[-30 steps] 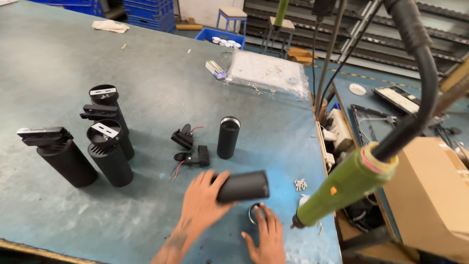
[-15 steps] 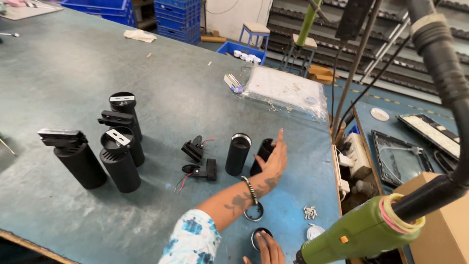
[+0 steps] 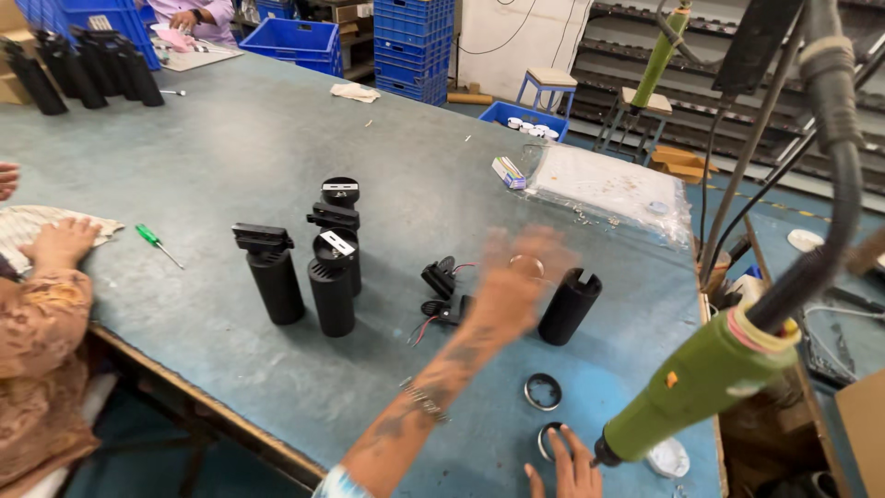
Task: The person assembles cylindrical black electronic devices on a workbench. They insert internal components into the cylinders, attach end caps, and use a green pneumatic screwdriver to fasten parts. Multiple units are handled sequentially, with finished assemblies placed on the table.
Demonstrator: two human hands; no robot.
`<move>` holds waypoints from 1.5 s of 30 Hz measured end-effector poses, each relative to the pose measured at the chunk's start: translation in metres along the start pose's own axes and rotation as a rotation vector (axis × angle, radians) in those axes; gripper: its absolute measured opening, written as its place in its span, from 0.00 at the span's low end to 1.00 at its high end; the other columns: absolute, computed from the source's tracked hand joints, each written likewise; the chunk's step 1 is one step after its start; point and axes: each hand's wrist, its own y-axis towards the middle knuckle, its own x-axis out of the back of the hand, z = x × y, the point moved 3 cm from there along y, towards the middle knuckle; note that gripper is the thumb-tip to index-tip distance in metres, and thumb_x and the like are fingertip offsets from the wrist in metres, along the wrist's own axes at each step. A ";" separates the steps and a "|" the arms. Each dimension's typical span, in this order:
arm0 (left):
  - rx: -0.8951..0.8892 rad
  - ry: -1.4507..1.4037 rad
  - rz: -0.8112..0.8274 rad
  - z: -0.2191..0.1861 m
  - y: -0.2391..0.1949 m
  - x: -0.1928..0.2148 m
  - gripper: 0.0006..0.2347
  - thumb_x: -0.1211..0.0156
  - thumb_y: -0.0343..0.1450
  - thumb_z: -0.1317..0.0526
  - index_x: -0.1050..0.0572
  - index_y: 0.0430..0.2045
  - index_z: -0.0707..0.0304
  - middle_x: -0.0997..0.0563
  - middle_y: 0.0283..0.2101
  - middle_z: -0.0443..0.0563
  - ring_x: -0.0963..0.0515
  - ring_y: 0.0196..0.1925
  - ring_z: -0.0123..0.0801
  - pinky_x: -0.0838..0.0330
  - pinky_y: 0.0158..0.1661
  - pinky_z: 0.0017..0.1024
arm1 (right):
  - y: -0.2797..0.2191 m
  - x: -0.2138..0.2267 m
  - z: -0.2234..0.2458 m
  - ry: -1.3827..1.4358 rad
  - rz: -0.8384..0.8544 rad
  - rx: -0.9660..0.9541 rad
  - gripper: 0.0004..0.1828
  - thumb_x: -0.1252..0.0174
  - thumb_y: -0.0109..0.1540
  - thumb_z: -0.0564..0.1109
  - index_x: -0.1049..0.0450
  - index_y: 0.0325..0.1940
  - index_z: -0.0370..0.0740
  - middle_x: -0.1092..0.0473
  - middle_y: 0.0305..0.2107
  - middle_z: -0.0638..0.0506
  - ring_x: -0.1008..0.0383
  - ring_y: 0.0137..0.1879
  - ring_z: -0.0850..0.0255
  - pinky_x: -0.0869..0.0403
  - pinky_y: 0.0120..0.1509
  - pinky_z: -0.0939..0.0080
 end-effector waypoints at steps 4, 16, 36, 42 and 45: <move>0.559 0.118 -0.517 0.082 -0.097 0.091 0.28 0.28 0.64 0.64 0.32 0.60 0.61 0.32 0.67 0.59 0.36 0.70 0.56 0.44 0.68 0.51 | 0.005 0.017 0.023 0.010 0.049 0.063 0.38 0.29 0.45 0.51 0.28 0.59 0.42 0.33 0.58 0.41 0.26 0.56 0.46 0.29 0.54 0.48; 1.057 -0.131 -0.524 0.175 -0.179 0.081 0.39 0.20 0.58 0.55 0.37 0.60 0.70 0.26 0.57 0.68 0.25 0.57 0.61 0.29 0.52 0.47 | 0.011 0.022 0.028 -0.012 0.080 0.124 0.36 0.31 0.49 0.51 0.30 0.60 0.42 0.34 0.59 0.42 0.30 0.59 0.44 0.31 0.61 0.43; 1.065 -0.650 -0.234 -0.102 -0.192 0.137 0.33 0.16 0.50 0.53 0.30 0.45 0.62 0.17 0.38 0.56 0.15 0.38 0.47 0.23 0.39 0.39 | 0.055 0.148 0.168 0.391 -0.155 0.259 0.40 0.30 0.53 0.53 0.34 0.66 0.37 0.37 0.63 0.40 0.33 0.66 0.43 0.32 0.68 0.46; 0.924 -0.865 -0.196 -0.158 -0.196 0.124 0.31 0.22 0.57 0.61 0.31 0.52 0.64 0.16 0.44 0.60 0.14 0.45 0.50 0.21 0.42 0.38 | 0.103 0.178 0.213 0.243 0.049 0.279 0.31 0.26 0.50 0.54 0.25 0.53 0.41 0.30 0.54 0.44 0.28 0.59 0.44 0.27 0.60 0.48; 0.830 -1.145 -0.159 -0.150 -0.209 0.113 0.33 0.21 0.55 0.60 0.34 0.52 0.68 0.15 0.40 0.61 0.11 0.43 0.49 0.20 0.42 0.38 | 0.108 0.186 0.220 0.174 0.135 0.229 0.27 0.26 0.49 0.55 0.22 0.47 0.42 0.27 0.48 0.46 0.26 0.54 0.46 0.24 0.52 0.51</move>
